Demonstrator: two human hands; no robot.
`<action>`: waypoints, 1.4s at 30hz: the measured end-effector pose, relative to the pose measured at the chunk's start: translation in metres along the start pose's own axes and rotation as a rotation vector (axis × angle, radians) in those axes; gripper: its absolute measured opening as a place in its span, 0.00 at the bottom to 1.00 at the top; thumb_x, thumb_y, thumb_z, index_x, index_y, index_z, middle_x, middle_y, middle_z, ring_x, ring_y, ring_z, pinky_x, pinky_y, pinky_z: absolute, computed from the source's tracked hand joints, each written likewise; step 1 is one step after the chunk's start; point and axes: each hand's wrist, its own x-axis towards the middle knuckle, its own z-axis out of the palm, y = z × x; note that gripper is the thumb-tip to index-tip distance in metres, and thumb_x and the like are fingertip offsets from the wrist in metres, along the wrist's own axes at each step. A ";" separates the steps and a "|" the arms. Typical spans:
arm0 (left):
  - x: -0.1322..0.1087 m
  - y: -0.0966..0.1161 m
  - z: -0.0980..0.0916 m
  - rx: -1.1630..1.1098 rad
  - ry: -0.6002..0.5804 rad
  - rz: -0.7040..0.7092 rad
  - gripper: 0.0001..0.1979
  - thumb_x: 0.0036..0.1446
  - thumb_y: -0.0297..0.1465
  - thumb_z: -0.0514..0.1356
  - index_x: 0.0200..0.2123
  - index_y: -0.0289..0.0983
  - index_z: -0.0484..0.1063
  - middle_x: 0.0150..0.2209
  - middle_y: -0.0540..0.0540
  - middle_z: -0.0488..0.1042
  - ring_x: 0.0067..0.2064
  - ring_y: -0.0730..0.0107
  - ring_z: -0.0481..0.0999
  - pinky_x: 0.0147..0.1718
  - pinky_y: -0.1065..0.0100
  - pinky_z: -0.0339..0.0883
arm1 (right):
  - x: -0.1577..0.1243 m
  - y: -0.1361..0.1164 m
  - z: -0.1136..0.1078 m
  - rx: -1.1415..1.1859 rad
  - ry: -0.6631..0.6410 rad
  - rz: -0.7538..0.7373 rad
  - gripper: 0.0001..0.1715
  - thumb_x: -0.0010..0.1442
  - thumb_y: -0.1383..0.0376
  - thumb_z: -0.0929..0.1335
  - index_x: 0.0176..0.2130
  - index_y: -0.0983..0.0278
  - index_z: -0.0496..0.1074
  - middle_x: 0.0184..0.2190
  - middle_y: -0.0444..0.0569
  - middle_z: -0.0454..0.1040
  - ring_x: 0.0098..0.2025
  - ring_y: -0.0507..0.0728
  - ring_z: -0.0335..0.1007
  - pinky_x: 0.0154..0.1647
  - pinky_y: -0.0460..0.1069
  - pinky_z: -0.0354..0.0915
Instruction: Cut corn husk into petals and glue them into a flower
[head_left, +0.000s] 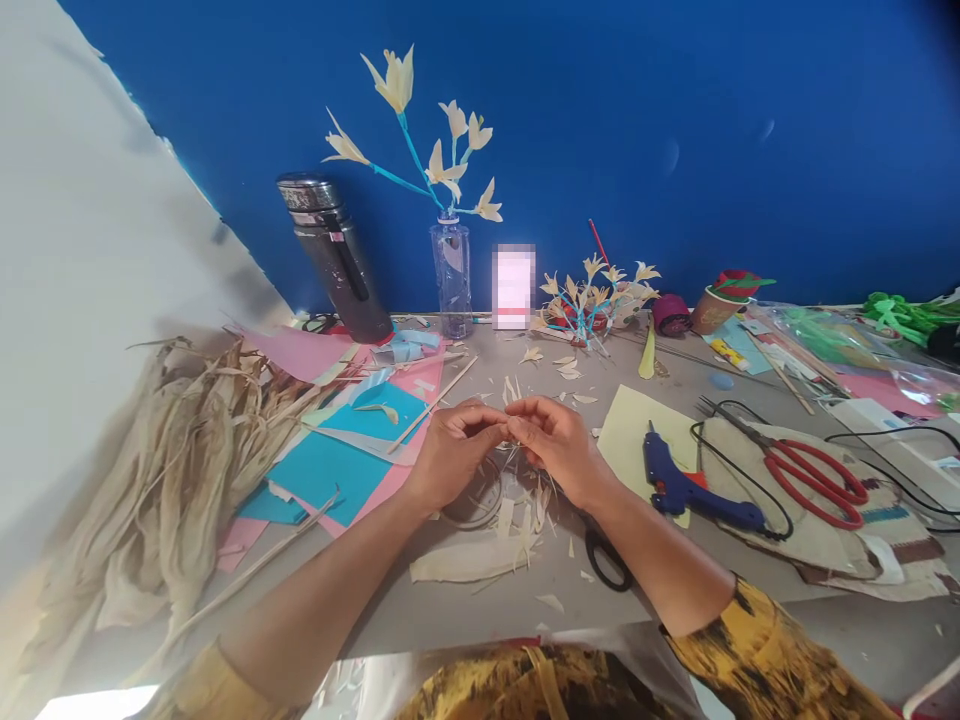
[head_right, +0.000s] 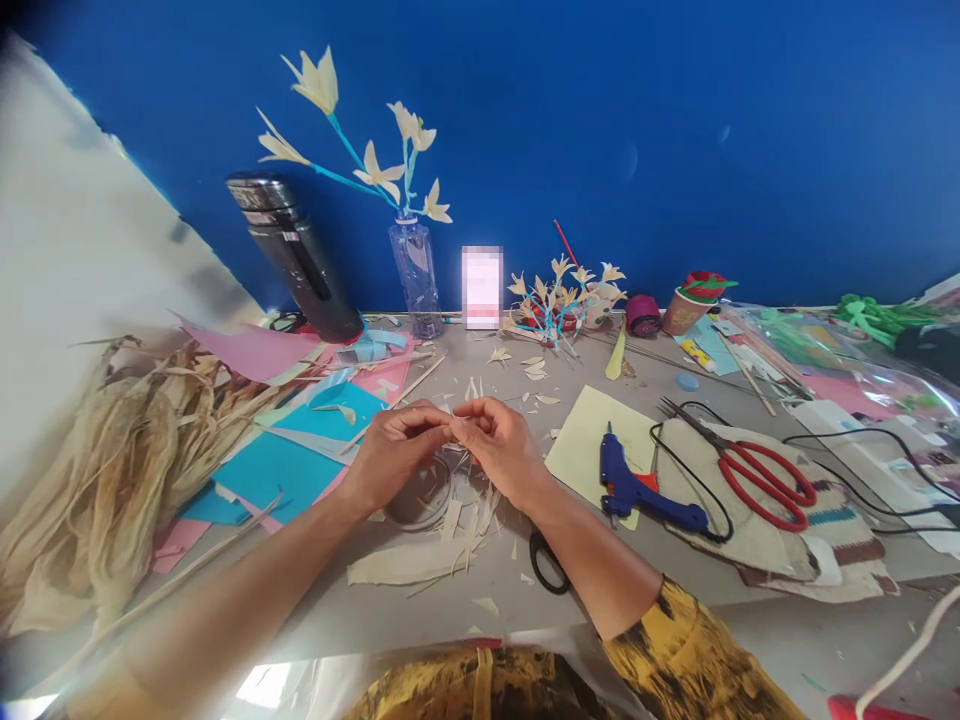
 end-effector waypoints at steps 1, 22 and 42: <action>0.000 0.000 0.000 0.032 0.024 0.064 0.07 0.52 0.34 0.65 0.28 0.37 0.81 0.25 0.49 0.72 0.27 0.72 0.68 0.28 0.70 0.60 | 0.000 0.000 0.000 0.066 -0.016 0.039 0.23 0.53 0.50 0.74 0.40 0.65 0.74 0.23 0.40 0.67 0.21 0.48 0.56 0.20 0.44 0.52; -0.003 0.000 -0.001 -0.051 0.100 -0.044 0.08 0.59 0.35 0.57 0.29 0.39 0.65 0.17 0.56 0.62 0.21 0.76 0.59 0.22 0.72 0.53 | -0.001 -0.005 0.000 0.120 -0.098 0.106 0.14 0.49 0.57 0.74 0.24 0.65 0.72 0.19 0.42 0.71 0.18 0.46 0.53 0.20 0.45 0.47; 0.002 0.001 -0.010 -0.431 0.073 -0.072 0.12 0.58 0.36 0.60 0.26 0.37 0.66 0.25 0.52 0.69 0.21 0.78 0.65 0.23 0.71 0.57 | -0.003 -0.008 0.002 0.229 -0.161 0.088 0.22 0.51 0.49 0.75 0.28 0.66 0.74 0.22 0.44 0.72 0.19 0.46 0.52 0.21 0.45 0.44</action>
